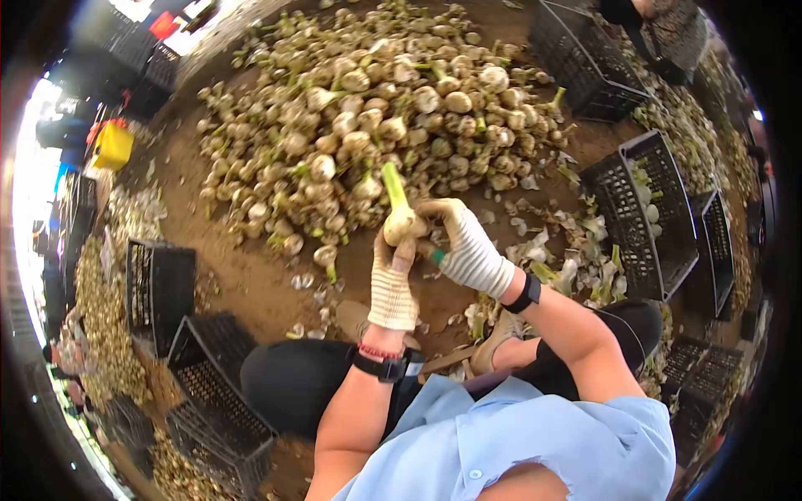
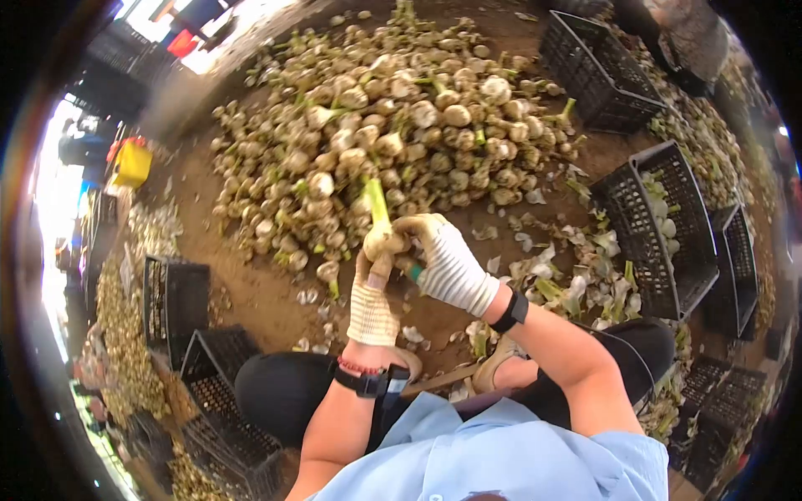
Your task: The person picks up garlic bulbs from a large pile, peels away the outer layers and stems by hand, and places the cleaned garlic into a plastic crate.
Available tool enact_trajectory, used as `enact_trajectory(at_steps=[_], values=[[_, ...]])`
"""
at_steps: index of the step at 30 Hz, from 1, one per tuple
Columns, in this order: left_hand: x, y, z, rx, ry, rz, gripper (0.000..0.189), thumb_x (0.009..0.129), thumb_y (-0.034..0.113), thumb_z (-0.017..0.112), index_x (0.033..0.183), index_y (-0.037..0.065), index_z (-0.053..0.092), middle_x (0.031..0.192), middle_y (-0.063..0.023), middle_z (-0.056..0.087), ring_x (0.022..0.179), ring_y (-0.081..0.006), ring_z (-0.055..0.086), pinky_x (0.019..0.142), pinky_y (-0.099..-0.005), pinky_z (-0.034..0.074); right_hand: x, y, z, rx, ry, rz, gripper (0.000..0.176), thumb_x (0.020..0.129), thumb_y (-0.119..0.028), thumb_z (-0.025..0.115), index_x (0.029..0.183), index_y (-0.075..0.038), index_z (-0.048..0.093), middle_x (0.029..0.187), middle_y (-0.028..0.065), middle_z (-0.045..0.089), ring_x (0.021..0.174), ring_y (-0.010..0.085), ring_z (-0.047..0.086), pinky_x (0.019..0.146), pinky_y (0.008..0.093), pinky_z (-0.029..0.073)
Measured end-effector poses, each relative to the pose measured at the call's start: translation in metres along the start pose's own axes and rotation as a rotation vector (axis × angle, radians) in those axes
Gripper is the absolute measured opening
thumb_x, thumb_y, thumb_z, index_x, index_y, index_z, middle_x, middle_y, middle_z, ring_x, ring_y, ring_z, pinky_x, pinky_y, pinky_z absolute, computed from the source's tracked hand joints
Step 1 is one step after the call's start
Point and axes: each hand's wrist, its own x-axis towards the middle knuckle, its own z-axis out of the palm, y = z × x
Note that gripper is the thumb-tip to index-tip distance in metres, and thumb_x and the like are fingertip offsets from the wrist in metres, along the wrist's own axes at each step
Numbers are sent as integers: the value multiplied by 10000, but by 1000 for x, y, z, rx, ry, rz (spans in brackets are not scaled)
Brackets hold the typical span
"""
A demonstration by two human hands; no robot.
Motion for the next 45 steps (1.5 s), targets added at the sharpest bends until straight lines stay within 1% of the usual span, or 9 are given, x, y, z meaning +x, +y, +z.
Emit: enact_trajectory(at_steps=[7, 17, 23, 28, 30, 36, 38, 42, 45], values=[[-54, 25, -7, 152, -17, 217, 625, 856, -55, 729, 1404, 88, 468, 1250, -84, 577, 1086, -164, 605, 937, -285, 538, -33, -68, -15, 552, -44, 486, 382, 1033, -286, 556, 1320, -35, 563, 1155, 26, 632, 1060, 87, 532, 950, 264, 437], [-77, 23, -11, 985, -24, 834, 745, 647, -50, 836, 1308, 104, 528, 1296, -159, 470, 1179, -312, 531, 966, -379, 514, -28, -88, 6, 639, -31, 567, 400, 993, -342, 635, 1229, -22, 605, 935, -30, 612, 823, 41, 517, 722, 228, 462], [-77, 14, -11, 996, -36, 777, 745, 647, -57, 845, 1297, 84, 509, 1271, -138, 472, 1109, -280, 567, 964, -363, 518, -41, -74, 3, 376, -4, 488, 275, 1000, -211, 613, 1198, -21, 626, 837, -37, 587, 702, 49, 458, 581, 237, 400], [-78, 18, -6, 1078, -69, 884, 744, 647, -39, 862, 1283, 57, 488, 1230, -122, 494, 1110, -222, 553, 935, -333, 519, -48, -80, -26, 405, -189, 567, 502, 974, -446, 634, 1187, 8, 618, 931, -30, 601, 851, 54, 470, 775, 241, 450], [-75, 12, -10, 1033, -92, 831, 720, 675, -32, 839, 1288, 53, 472, 1219, -127, 503, 1095, -223, 558, 924, -330, 521, -50, -76, -24, 306, -122, 418, 249, 978, -159, 598, 1176, -13, 636, 749, -52, 544, 634, 44, 432, 533, 231, 375], [-72, 17, -3, 612, -55, 559, 501, 851, 59, 693, 1283, 100, 444, 1182, -122, 534, 1050, -251, 576, 916, -367, 535, -54, -80, -36, 241, -86, 572, 219, 960, -137, 581, 1093, 9, 677, 704, -49, 526, 602, 39, 429, 528, 251, 382], [-75, 20, -1, -170, -109, 5, 369, 957, 224, 580, 1288, 126, 448, 1210, -129, 540, 1049, -282, 605, 813, -432, 598, -64, -83, -44, 291, -84, 480, 207, 959, -133, 598, 1085, 2, 693, 732, -45, 591, 618, 31, 472, 540, 246, 410], [-56, 3, -2, 100, 97, -113, 296, 1009, 332, 547, 1237, 145, 521, 1113, -107, 616, 936, -268, 650, 610, -406, 628, -73, -89, -51, 527, -247, 373, 219, 963, -158, 648, 1127, -23, 703, 891, -17, 705, 706, 11, 554, 614, 211, 464], [-56, 1, -7, 466, -17, 152, 228, 950, 178, 686, 1149, 84, 625, 1028, -57, 611, 857, -170, 614, 675, -292, 558, -83, -83, -56, 960, 44, 859, 268, 966, -134, 633, 1201, -12, 669, 908, -44, 687, 842, 16, 549, 726, 216, 466]])
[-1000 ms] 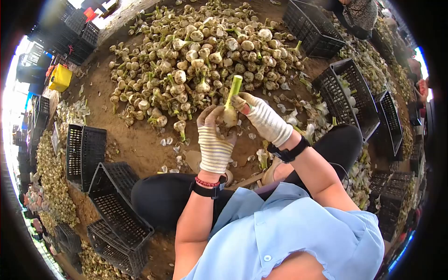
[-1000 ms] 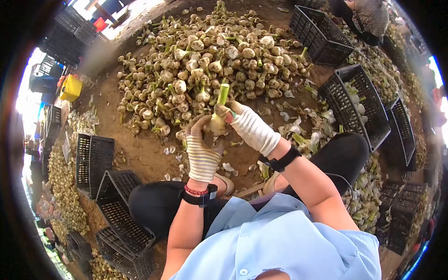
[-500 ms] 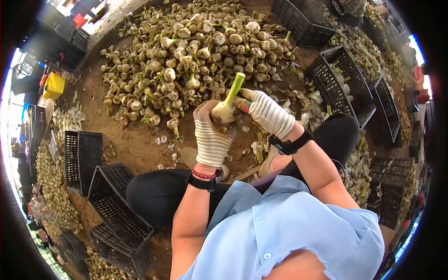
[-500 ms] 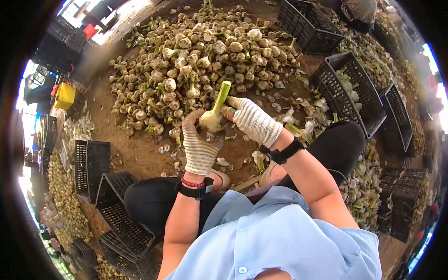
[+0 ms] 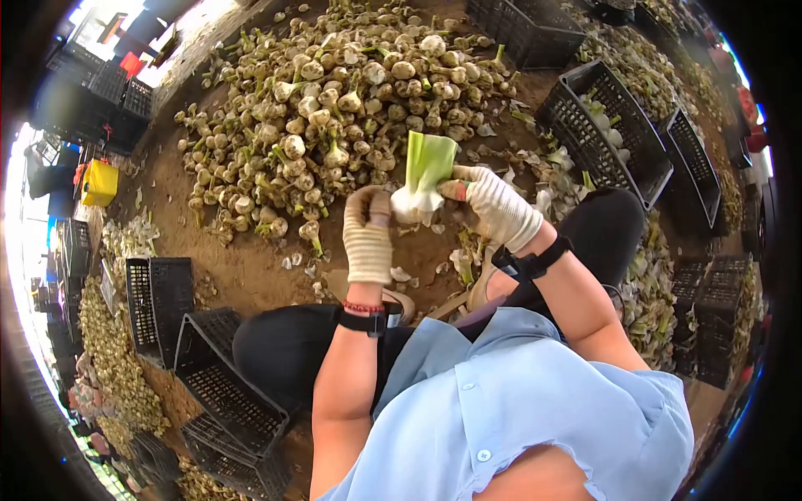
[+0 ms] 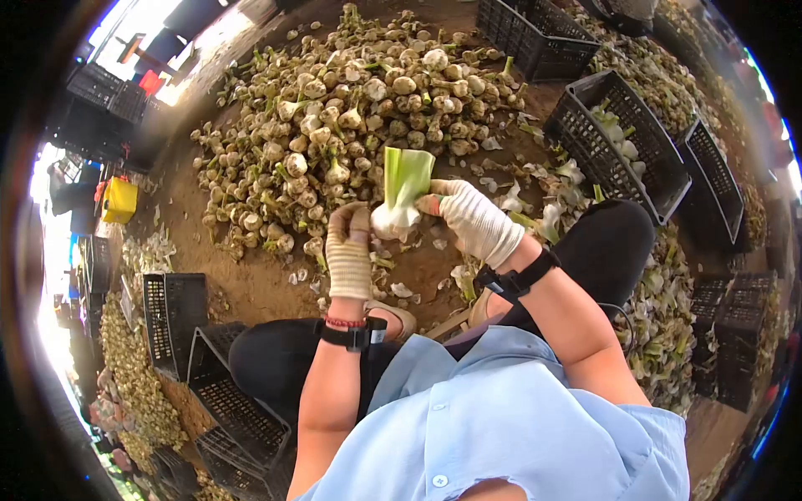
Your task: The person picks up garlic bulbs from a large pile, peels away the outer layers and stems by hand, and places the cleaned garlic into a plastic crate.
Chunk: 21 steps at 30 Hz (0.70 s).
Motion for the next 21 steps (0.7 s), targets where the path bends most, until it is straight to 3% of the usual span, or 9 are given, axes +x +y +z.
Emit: enact_trajectory(at_steps=[3, 5, 8, 9, 12, 14, 15, 19, 21], values=[[-13, 8, 15, 374, -94, 427, 314, 886, 157, 767, 1126, 1, 639, 1100, -84, 577, 958, -137, 578, 803, -273, 528, -5, 19, 5, -469, -38, -270, 261, 960, -126, 625, 1182, 3, 669, 906, -42, 675, 815, 36, 552, 715, 233, 472], [-9, 4, 9, 69, -138, 108, 310, 895, 187, 766, 1108, 1, 639, 1065, -69, 616, 934, -133, 592, 817, -279, 527, -11, 22, 7, -428, -9, -264, 267, 949, -132, 627, 1173, 5, 670, 905, -29, 670, 814, 58, 557, 727, 255, 477], [-12, 9, -1, -128, -121, -8, 291, 904, 222, 763, 1079, 18, 650, 988, -30, 645, 878, -124, 602, 794, -277, 530, -12, 3, -13, -578, 84, -298, 251, 936, -145, 629, 1123, 17, 672, 893, 15, 681, 775, 97, 579, 699, 272, 486], [-14, 14, -1, -246, -96, 16, 267, 914, 231, 755, 1078, 40, 664, 931, 1, 663, 822, -108, 600, 762, -266, 525, 2, 8, -27, -301, 196, -219, 215, 929, -136, 621, 1070, 19, 672, 884, 20, 686, 771, 112, 612, 670, 285, 496], [-23, 35, -11, -328, -212, 35, 264, 915, 185, 750, 1117, 35, 669, 974, -13, 688, 847, -89, 610, 778, -248, 510, 35, 30, -91, -566, 293, -244, 193, 914, -114, 613, 1044, 21, 658, 860, 87, 699, 765, 192, 650, 671, 332, 512], [-29, 41, -9, -233, -153, 47, 264, 912, 173, 751, 1121, 35, 667, 973, -13, 687, 852, -86, 610, 778, -242, 509, 40, 36, -106, -1495, 90, 13, 220, 893, -100, 605, 1070, 30, 628, 853, 197, 685, 807, 312, 675, 690, 395, 520], [-32, 46, -6, -143, -91, 64, 264, 910, 161, 752, 1124, 35, 665, 973, -12, 686, 856, -84, 610, 777, -235, 509, 33, 47, -105, -1470, 170, -105, 251, 873, -99, 606, 1083, 38, 613, 894, 261, 664, 852, 395, 666, 700, 426, 522], [-34, 44, 2, 91, -144, 221, 276, 873, 23, 756, 1128, 49, 655, 1007, -10, 677, 882, -89, 611, 803, -230, 511, 11, 17, -42, -1492, 261, -288, 290, 902, -105, 596, 1161, 22, 625, 936, 234, 681, 870, 384, 674, 725, 419, 534], [-34, 39, 2, 123, -181, 223, 279, 867, -27, 741, 1119, 54, 654, 1036, -16, 669, 917, -92, 610, 821, -234, 509, -3, -6, -10, -1232, 213, -338, 344, 911, -135, 624, 1224, 8, 609, 1098, 233, 671, 997, 386, 654, 858, 407, 531]])
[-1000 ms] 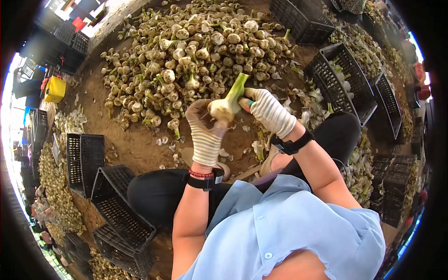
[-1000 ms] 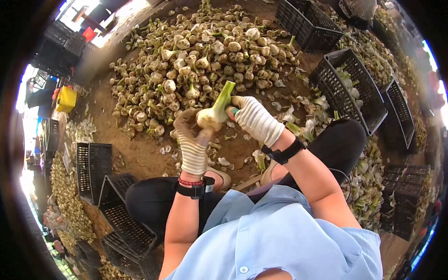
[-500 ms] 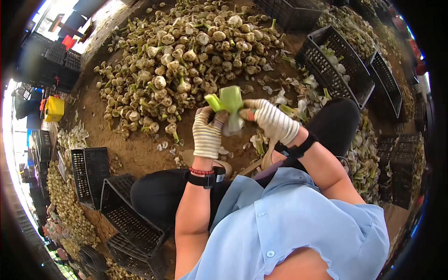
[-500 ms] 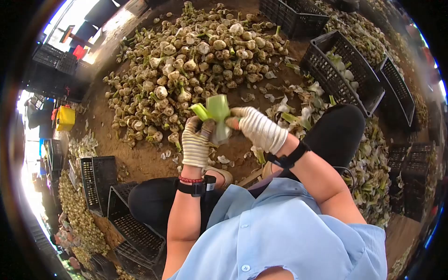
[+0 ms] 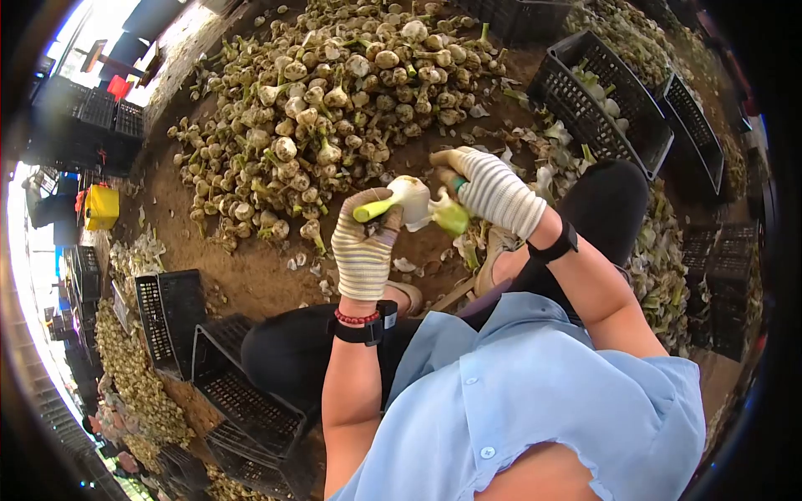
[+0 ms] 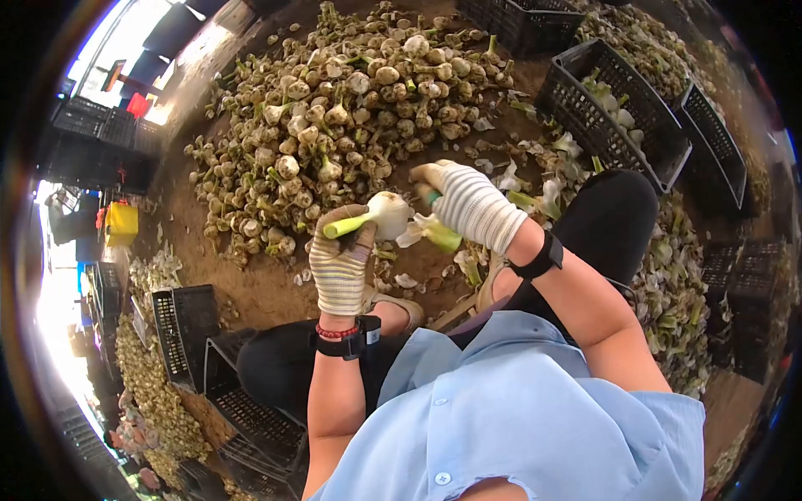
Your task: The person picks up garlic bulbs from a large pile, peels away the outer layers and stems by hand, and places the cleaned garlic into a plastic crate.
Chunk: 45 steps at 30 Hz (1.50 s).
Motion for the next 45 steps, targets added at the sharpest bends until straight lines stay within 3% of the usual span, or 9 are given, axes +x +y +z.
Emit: enact_trajectory(at_steps=[8, 16, 22, 26, 30, 32, 36, 39, 45], values=[[-2, -5, 15, 366, 24, 405, 316, 756, -72, 781, 1028, 60, 691, 1039, -105, 678, 936, -240, 666, 842, -333, 542, -13, -24, 24, -411, 221, -255, 189, 780, -118, 692, 949, -60, 629, 861, 141, 632, 832, 345, 646, 726, 430, 530], [2, -10, 2, 68, -77, 294, 256, 772, -129, 710, 929, 60, 637, 1131, -140, 695, 1027, -193, 645, 903, -324, 516, -1, 52, 3, -373, 344, 19, 234, 761, -82, 733, 951, -5, 621, 898, 192, 653, 873, 370, 640, 782, 439, 532], [7, -9, 2, -304, 27, -40, 276, 730, -148, 670, 893, 64, 602, 1145, -174, 677, 1073, -240, 629, 971, -360, 494, -3, 61, -23, -358, -99, 365, 384, 808, -110, 721, 1170, -6, 648, 1037, 227, 689, 955, 389, 668, 834, 423, 549], [15, -23, 25, -359, -45, -173, 274, 752, -140, 661, 959, 37, 627, 1158, -169, 671, 1094, -237, 623, 966, -362, 527, -12, 36, 4, 257, 57, -296, 810, 749, -83, 810, 1453, -31, 414, 1288, 242, 588, 1188, 358, 592, 1020, 399, 480], [21, -20, 45, -486, -82, -172, 562, 822, -77, 649, 1351, 50, 509, 1351, -111, 557, 1231, -231, 552, 1014, -340, 511, 12, 60, 1, 415, -173, 132, 662, 768, -62, 800, 1357, -26, 500, 1284, 159, 602, 1091, 279, 629, 976, 353, 524], [27, -28, 31, -372, -20, -166, 578, 826, 12, 659, 1381, 47, 500, 1373, -114, 535, 1295, -252, 495, 1139, -406, 406, 15, 85, -38, 1246, 210, 385, 486, 820, -104, 770, 1254, -43, 560, 1208, 126, 641, 993, 224, 658, 897, 326, 562], [36, -39, 28, -362, 38, -221, 552, 859, 9, 656, 1387, 52, 503, 1379, -110, 536, 1301, -256, 492, 1125, -394, 398, 45, 135, -115, 1536, 866, -57, 180, 889, -161, 720, 1031, -79, 644, 988, 64, 677, 870, 183, 653, 830, 322, 573], [41, -47, 33, -336, 29, -274, 533, 877, 17, 663, 1385, 53, 508, 1385, -112, 537, 1308, -252, 489, 1125, -385, 389, 80, 168, -108, 1586, 911, 177, 160, 900, -156, 711, 1037, -86, 667, 992, 50, 686, 864, 167, 653, 773, 300, 563], [48, -54, 26, -225, 83, -340, 480, 911, 59, 657, 1369, 29, 516, 1374, -118, 556, 1296, -244, 513, 1121, -387, 393, 211, 223, -34, 848, 544, 595, 460, 897, -131, 701, 1333, -64, 569, 1146, 98, 684, 965, 213, 643, 806, 338, 530]])
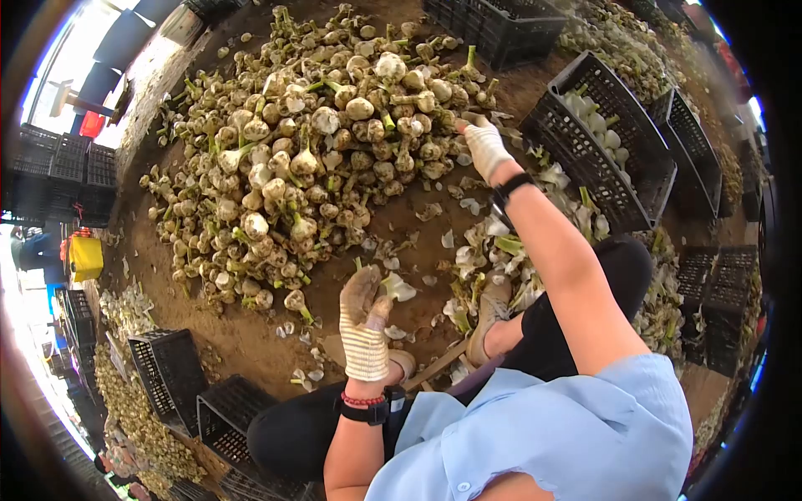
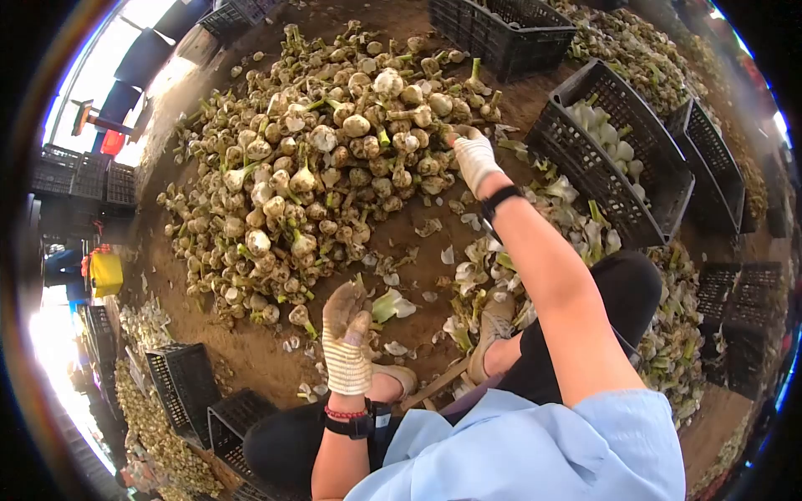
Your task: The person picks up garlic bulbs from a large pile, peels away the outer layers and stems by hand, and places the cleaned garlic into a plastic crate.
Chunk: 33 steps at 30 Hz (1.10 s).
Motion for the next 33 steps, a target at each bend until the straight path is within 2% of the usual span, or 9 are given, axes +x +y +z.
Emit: enact_trajectory(at_steps=[11, 14, 16, 21, 25, 27, 29, 31, 33], values=[[4, -9, -23, 0, 84, -42, 437, 924, 51, 657, 1345, 40, 541, 1383, -100, 559, 1288, -223, 520, 1114, -363, 392, 79, 24, 19, -1019, 110, -6, 777, 815, -209, 737, 1489, -76, 376, 1295, 241, 599, 1106, 354, 635, 897, 437, 531], [8, -5, -18, -1, 77, 19, 443, 912, 55, 675, 1336, 15, 555, 1316, -107, 606, 1229, -215, 562, 1072, -351, 435, 25, 42, -4, -756, 176, 15, 778, 782, -218, 743, 1426, 34, 388, 1215, 241, 630, 1112, 377, 627, 922, 401, 514], [8, -7, -16, 14, 43, -9, 487, 925, 101, 677, 1377, 25, 515, 1373, -110, 558, 1262, -222, 532, 1085, -359, 419, -61, 22, -1, -221, -71, 292, 515, 856, -213, 693, 1278, 33, 530, 961, 118, 683, 783, 196, 648, 642, 310, 507], [9, -29, -13, -91, -113, -67, 825, 936, 241, 705, 1570, 68, 206, 1497, -121, 414, 1338, -211, 427, 1081, -340, 386, -204, 35, 22, 699, -1012, 623, 375, 991, -204, 562, 1320, -24, 575, 1256, 92, 650, 1022, 201, 639, 884, 372, 529], [-9, 0, -7, -174, -101, 31, 636, 923, 88, 700, 1461, 30, 367, 1309, -88, 542, 1135, -176, 558, 945, -282, 502, -286, 4, 35, 477, -912, 370, 525, 975, -359, 627, 1411, -98, 495, 1156, 23, 637, 933, 111, 580, 748, 274, 493], [-16, 9, -8, 40, -57, 284, 644, 863, 30, 751, 1412, 27, 416, 1323, -110, 536, 1125, -183, 559, 960, -308, 506, -287, -6, 22, -222, -817, -168, 584, 980, -388, 631, 1445, -80, 461, 1182, 19, 619, 985, 96, 566, 805, 277, 490], [-25, 13, -9, 424, 45, 540, 697, 776, -43, 790, 1374, 40, 441, 1264, -129, 552, 1110, -211, 583, 974, -331, 510, -293, -21, 18, -46, -794, -62, 574, 982, -388, 638, 1418, -43, 493, 1199, 39, 624, 1073, 105, 562, 912, 269, 467], [-31, 16, -11, 710, 130, 770, 705, 748, -44, 806, 1349, 39, 447, 1220, -124, 563, 1068, -199, 588, 956, -329, 515, -276, 1, 20, -128, -846, -960, 537, 973, -372, 653, 1365, -25, 532, 1096, 25, 641, 939, 107, 580, 840, 279, 484], [-41, 20, -13, 667, 127, 747, 694, 739, -41, 808, 1332, 32, 455, 1213, -130, 553, 1081, -220, 575, 967, -342, 500, -295, -20, 22, -210, -825, -582, 479, 969, -344, 662, 1301, -12, 569, 1049, 16, 652, 890, 98, 583, 812, 269, 491]])
